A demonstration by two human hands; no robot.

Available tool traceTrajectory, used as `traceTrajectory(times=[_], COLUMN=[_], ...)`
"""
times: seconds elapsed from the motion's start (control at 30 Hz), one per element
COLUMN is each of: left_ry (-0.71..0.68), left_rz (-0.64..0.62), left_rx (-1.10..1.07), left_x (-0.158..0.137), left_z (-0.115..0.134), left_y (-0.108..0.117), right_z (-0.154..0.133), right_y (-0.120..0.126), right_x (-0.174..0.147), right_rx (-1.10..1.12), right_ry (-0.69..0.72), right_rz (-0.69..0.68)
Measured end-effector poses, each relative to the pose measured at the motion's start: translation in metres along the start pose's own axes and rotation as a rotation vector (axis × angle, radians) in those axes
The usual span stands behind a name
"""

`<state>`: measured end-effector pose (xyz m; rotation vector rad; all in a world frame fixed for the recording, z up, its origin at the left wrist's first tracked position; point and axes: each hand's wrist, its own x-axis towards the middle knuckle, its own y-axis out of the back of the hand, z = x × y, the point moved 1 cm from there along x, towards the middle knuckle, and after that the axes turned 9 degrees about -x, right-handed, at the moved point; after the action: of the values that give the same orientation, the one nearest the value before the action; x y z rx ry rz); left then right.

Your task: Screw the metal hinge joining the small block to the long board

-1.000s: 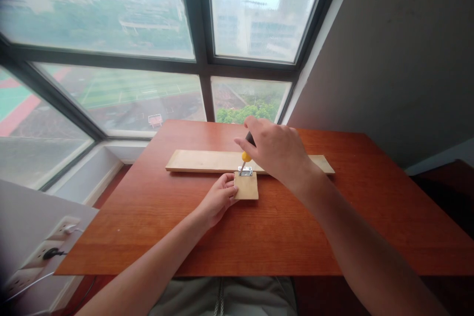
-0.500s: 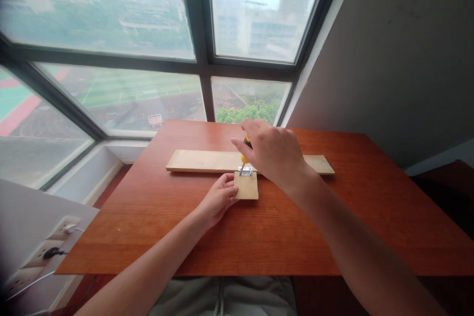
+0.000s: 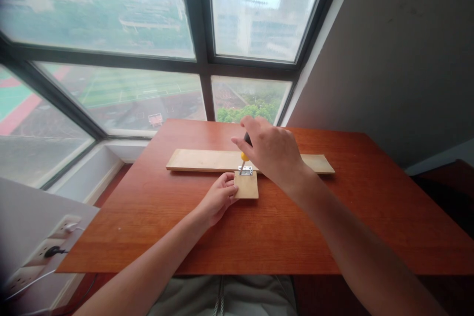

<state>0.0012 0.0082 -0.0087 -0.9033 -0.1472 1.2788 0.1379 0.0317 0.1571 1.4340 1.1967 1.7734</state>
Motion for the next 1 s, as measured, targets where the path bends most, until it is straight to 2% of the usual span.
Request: traceTrajectory(times=[0.1, 0.17, 0.23, 0.3, 0.47, 0.53, 0.7, 0.8, 1.0], left_ry=[-0.008, -0.009, -0.006, -0.001, -0.002, 0.000, -0.002, 0.004, 0.006], left_rz=[0.001, 0.007, 0.011, 0.010, 0.015, 0.016, 0.025, 0.029, 0.004], left_rx=[-0.007, -0.005, 0.000, 0.003, -0.004, -0.006, -0.009, -0.007, 0.011], left_x=[-0.001, -0.002, -0.001, -0.001, 0.001, 0.001, 0.000, 0.000, 0.000], left_z=[0.001, 0.001, 0.001, 0.000, -0.001, -0.001, -0.001, 0.000, 0.001], left_y=[-0.001, -0.001, -0.001, -0.001, 0.001, 0.001, 0.000, -0.002, -0.001], right_z=[0.004, 0.008, 0.010, 0.011, 0.007, 0.007, 0.012, 0.012, 0.006], right_y=[0.002, 0.004, 0.006, 0.005, -0.001, -0.001, 0.008, 0.010, 0.004], right_x=[0.001, 0.002, 0.003, 0.003, 0.004, 0.005, 0.003, 0.002, 0.001], right_rx=[0.172, 0.341, 0.433, 0.389, 0.061, 0.104, 0.374, 0.427, 0.034], right_ry=[0.084, 0.177, 0.199, 0.159, 0.007, 0.018, 0.161, 0.166, 0.009], right_rz=[-0.012, -0.054, -0.109, -0.107, 0.000, -0.012, -0.137, -0.183, -0.042])
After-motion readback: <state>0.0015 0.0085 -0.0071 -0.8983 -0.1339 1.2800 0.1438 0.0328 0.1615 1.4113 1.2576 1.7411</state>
